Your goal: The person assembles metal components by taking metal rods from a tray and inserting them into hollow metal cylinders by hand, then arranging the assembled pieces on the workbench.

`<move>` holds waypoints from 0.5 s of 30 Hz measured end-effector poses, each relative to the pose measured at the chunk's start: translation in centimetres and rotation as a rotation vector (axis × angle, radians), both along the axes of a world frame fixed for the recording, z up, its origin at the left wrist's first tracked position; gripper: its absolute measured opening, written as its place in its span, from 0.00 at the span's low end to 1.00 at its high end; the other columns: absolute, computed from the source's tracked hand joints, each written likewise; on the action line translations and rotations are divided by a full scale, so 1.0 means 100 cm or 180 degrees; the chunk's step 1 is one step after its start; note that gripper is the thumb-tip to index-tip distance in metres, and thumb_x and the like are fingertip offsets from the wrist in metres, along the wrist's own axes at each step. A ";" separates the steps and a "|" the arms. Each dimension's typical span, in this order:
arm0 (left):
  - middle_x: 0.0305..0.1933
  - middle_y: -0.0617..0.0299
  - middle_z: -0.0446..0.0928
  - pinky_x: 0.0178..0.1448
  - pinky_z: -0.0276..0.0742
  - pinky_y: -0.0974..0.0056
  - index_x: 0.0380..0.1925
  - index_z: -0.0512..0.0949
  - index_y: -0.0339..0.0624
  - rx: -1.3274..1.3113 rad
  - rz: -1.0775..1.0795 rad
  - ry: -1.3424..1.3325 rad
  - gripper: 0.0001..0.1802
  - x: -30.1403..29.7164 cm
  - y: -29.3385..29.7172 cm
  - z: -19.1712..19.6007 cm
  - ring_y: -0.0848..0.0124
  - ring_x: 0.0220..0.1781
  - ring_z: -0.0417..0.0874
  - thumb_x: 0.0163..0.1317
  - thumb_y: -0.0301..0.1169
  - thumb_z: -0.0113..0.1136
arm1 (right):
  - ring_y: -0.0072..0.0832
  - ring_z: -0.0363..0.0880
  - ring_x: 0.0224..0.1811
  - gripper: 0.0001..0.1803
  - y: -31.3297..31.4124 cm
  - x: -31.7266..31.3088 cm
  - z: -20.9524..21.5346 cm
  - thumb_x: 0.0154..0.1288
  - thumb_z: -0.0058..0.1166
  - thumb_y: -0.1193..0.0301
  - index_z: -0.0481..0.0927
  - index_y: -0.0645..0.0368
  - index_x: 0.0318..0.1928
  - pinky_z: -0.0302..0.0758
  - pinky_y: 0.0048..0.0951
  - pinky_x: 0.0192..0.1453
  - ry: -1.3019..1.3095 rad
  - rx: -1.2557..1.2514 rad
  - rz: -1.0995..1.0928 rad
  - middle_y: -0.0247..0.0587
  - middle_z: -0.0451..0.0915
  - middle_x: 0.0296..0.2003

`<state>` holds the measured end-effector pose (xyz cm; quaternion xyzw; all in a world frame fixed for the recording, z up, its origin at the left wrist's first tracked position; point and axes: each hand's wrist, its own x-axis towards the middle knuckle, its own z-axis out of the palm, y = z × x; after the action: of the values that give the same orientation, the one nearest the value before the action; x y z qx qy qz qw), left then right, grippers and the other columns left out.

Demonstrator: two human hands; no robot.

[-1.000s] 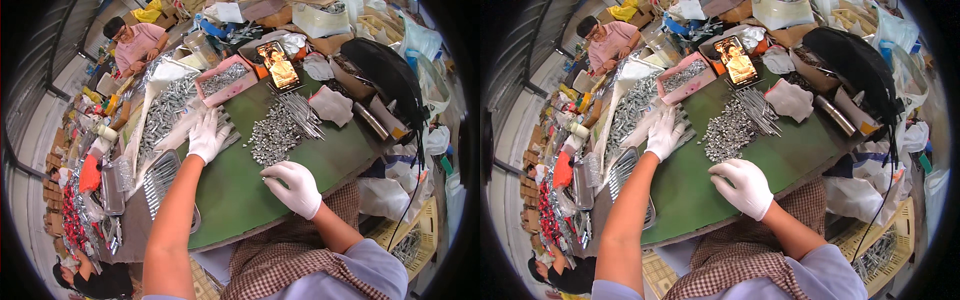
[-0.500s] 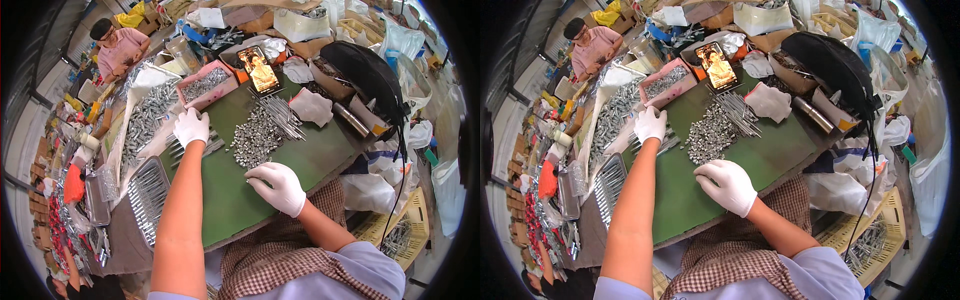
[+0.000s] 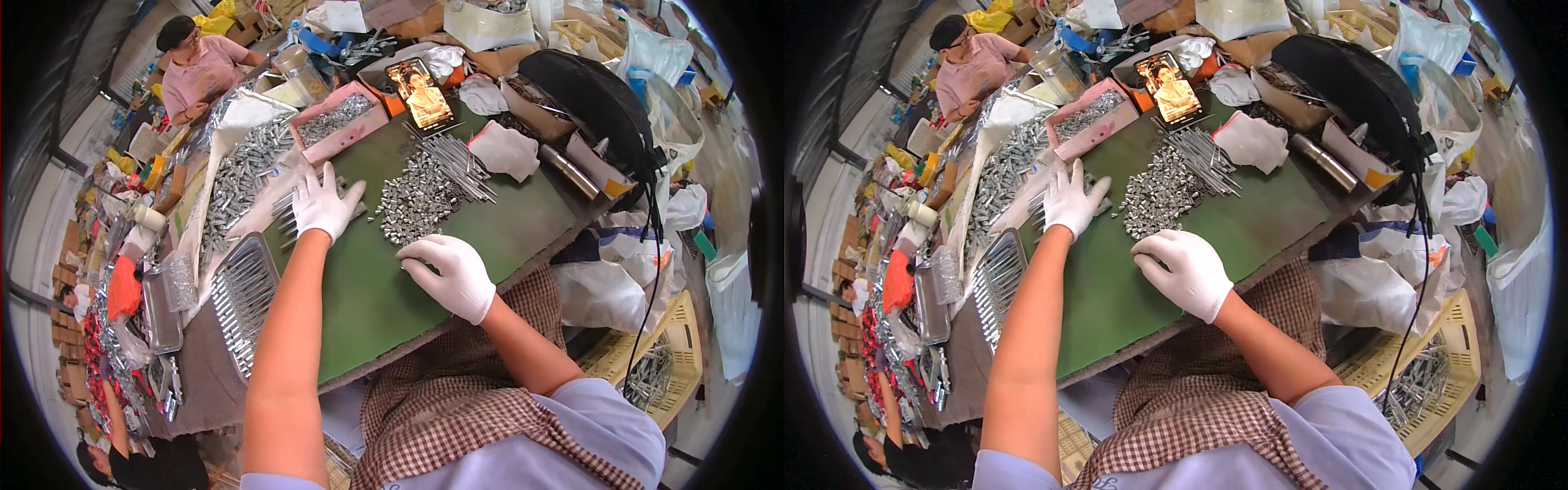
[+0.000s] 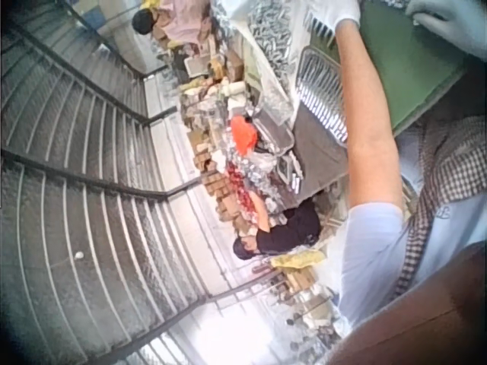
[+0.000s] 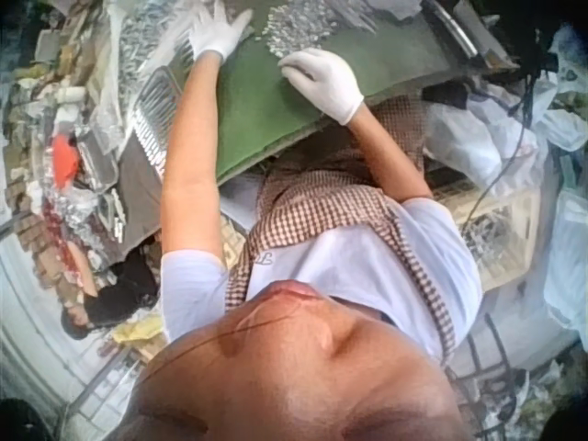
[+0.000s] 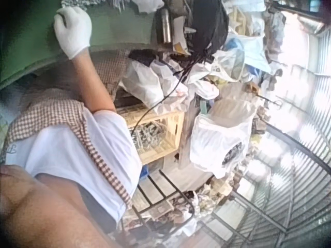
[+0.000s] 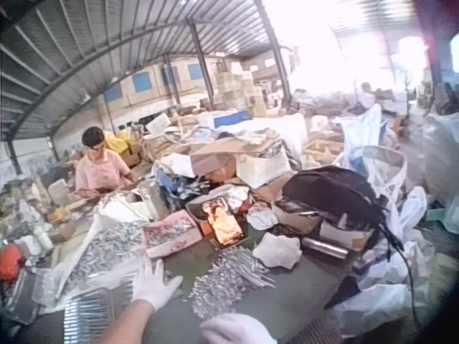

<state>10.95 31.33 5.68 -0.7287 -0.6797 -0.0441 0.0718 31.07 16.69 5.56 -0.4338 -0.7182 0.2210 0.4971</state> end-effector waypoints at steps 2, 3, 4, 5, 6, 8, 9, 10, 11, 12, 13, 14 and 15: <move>0.74 0.41 0.48 0.76 0.43 0.52 0.70 0.56 0.46 -0.0057 0.0070 0.0022 0.47 -0.006 0.001 0.000 0.50 0.76 0.47 0.58 0.66 0.43 | 0.41 0.79 0.32 0.04 -0.001 -0.004 0.003 0.57 0.57 0.71 0.80 0.57 0.33 0.75 0.38 0.39 0.0041 0.0063 0.0073 0.43 0.80 0.29; 0.74 0.41 0.48 0.75 0.44 0.53 0.70 0.56 0.46 -0.0019 0.0111 0.0126 0.47 -0.009 0.001 -0.001 0.50 0.76 0.47 0.58 0.65 0.43 | 0.41 0.79 0.32 0.04 -0.001 -0.006 0.003 0.57 0.57 0.71 0.80 0.57 0.33 0.75 0.38 0.39 0.0027 0.0074 0.0061 0.43 0.80 0.29; 0.74 0.41 0.48 0.75 0.44 0.53 0.70 0.56 0.46 0.0016 0.0143 0.0227 0.47 -0.011 0.002 -0.002 0.50 0.76 0.47 0.58 0.65 0.43 | 0.41 0.79 0.32 0.04 -0.001 -0.007 0.003 0.57 0.57 0.71 0.80 0.57 0.33 0.75 0.38 0.39 0.0014 0.0080 0.0058 0.43 0.80 0.29; 0.74 0.41 0.48 0.75 0.44 0.53 0.70 0.56 0.46 0.0025 0.0122 0.0211 0.47 -0.013 0.003 -0.004 0.50 0.76 0.47 0.58 0.65 0.43 | 0.41 0.79 0.32 0.04 -0.002 -0.008 0.003 0.57 0.57 0.71 0.81 0.57 0.33 0.75 0.38 0.39 0.0002 0.0088 0.0054 0.43 0.80 0.28; 0.74 0.41 0.49 0.75 0.45 0.53 0.70 0.56 0.45 0.0076 0.0122 0.0158 0.47 -0.016 0.003 -0.005 0.49 0.76 0.48 0.59 0.66 0.42 | 0.41 0.79 0.32 0.04 -0.001 -0.010 0.004 0.57 0.57 0.71 0.81 0.57 0.33 0.75 0.38 0.39 -0.0013 0.0098 0.0032 0.43 0.80 0.28; 0.73 0.40 0.49 0.75 0.45 0.52 0.70 0.56 0.45 0.0116 0.0064 0.0076 0.47 -0.017 0.002 -0.003 0.48 0.75 0.49 0.59 0.66 0.41 | 0.41 0.79 0.32 0.04 -0.002 -0.009 0.004 0.57 0.56 0.71 0.81 0.57 0.33 0.75 0.38 0.40 -0.0089 0.0106 0.0048 0.43 0.80 0.28; 0.73 0.40 0.50 0.75 0.46 0.52 0.70 0.56 0.45 0.0058 0.0060 -0.0211 0.47 -0.021 0.001 0.000 0.48 0.75 0.49 0.59 0.66 0.40 | 0.41 0.79 0.32 0.04 -0.004 -0.010 0.004 0.57 0.56 0.71 0.81 0.57 0.33 0.75 0.38 0.40 -0.0108 0.0107 0.0008 0.43 0.80 0.28; 0.73 0.40 0.50 0.74 0.46 0.51 0.70 0.56 0.44 -0.0004 0.0036 -0.0498 0.47 -0.018 -0.001 0.004 0.47 0.75 0.50 0.59 0.66 0.40 | 0.41 0.79 0.33 0.05 -0.003 -0.010 0.004 0.58 0.56 0.70 0.80 0.57 0.33 0.75 0.38 0.40 -0.0064 0.0118 0.0053 0.43 0.79 0.28; 0.73 0.40 0.51 0.74 0.47 0.50 0.69 0.56 0.44 -0.0171 0.0035 -0.0443 0.47 -0.009 -0.008 0.011 0.45 0.74 0.51 0.60 0.67 0.39 | 0.41 0.79 0.33 0.05 -0.002 -0.007 0.002 0.58 0.56 0.70 0.80 0.57 0.33 0.75 0.38 0.40 -0.0015 0.0123 0.0048 0.43 0.79 0.28; 0.72 0.40 0.52 0.74 0.48 0.51 0.69 0.56 0.44 -0.0046 -0.0146 -0.0184 0.46 -0.003 -0.015 0.009 0.46 0.74 0.52 0.60 0.66 0.40 | 0.41 0.79 0.34 0.05 -0.001 -0.004 -0.002 0.57 0.55 0.70 0.80 0.57 0.32 0.75 0.38 0.41 -0.0026 0.0083 0.0030 0.43 0.79 0.29; 0.72 0.41 0.53 0.74 0.48 0.51 0.69 0.56 0.44 -0.0028 -0.0183 -0.0027 0.45 0.001 -0.025 0.011 0.47 0.74 0.52 0.61 0.64 0.40 | 0.41 0.79 0.34 0.05 0.000 -0.005 -0.003 0.57 0.55 0.70 0.80 0.57 0.32 0.75 0.38 0.41 -0.0032 0.0177 0.0018 0.42 0.79 0.29; 0.72 0.41 0.54 0.73 0.49 0.51 0.69 0.57 0.45 -0.0024 -0.0209 0.0122 0.44 0.005 -0.034 0.010 0.47 0.74 0.53 0.61 0.63 0.40 | 0.41 0.79 0.34 0.05 -0.001 -0.006 -0.005 0.57 0.55 0.70 0.80 0.57 0.32 0.75 0.38 0.41 -0.0046 0.0252 0.0019 0.42 0.79 0.29; 0.72 0.41 0.54 0.73 0.49 0.51 0.69 0.57 0.45 0.0038 -0.0178 0.0145 0.43 0.005 -0.033 0.006 0.48 0.74 0.53 0.62 0.62 0.41 | 0.41 0.79 0.34 0.05 0.001 -0.008 -0.007 0.57 0.55 0.70 0.80 0.57 0.32 0.75 0.38 0.41 -0.0049 0.0225 -0.0064 0.42 0.79 0.29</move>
<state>11.46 28.06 6.23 -0.7478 -0.6569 -0.0336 0.0903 30.27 16.76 4.87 -0.4249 -0.7250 0.1871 0.5087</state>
